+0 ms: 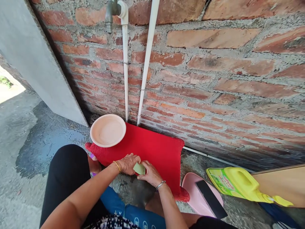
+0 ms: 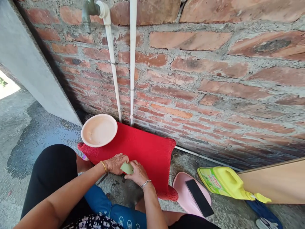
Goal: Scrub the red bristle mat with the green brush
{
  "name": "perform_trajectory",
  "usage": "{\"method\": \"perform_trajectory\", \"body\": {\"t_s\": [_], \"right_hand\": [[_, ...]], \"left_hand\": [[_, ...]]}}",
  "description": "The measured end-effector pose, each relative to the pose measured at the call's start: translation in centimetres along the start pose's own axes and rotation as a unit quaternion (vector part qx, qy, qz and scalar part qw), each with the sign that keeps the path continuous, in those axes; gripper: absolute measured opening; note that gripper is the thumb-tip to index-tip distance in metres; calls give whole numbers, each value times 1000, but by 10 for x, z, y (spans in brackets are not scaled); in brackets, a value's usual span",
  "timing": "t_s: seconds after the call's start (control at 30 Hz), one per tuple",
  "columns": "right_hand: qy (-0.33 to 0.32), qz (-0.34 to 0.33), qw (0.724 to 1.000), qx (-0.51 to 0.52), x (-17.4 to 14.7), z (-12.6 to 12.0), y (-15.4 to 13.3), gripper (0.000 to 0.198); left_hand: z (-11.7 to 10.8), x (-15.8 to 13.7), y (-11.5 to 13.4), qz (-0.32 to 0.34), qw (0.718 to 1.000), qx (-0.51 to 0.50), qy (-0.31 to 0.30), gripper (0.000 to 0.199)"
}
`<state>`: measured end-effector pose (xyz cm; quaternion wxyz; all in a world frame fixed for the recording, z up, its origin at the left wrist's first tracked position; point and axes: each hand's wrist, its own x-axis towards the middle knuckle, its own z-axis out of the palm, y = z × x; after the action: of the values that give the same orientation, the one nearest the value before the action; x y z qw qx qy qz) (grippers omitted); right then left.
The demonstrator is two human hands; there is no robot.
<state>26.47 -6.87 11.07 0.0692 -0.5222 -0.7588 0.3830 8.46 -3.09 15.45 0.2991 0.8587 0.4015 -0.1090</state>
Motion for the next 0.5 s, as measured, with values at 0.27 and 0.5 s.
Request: {"method": "perform_trajectory", "body": {"t_s": [0.27, 0.5], "right_hand": [[31, 124, 992, 17, -4, -1, -23, 45], [143, 325, 935, -3, 0, 0, -12, 39]], "left_hand": [[-6, 4, -9, 55, 997, -46, -21, 63], [18, 2, -72, -173, 984, -6, 48, 57]]}}
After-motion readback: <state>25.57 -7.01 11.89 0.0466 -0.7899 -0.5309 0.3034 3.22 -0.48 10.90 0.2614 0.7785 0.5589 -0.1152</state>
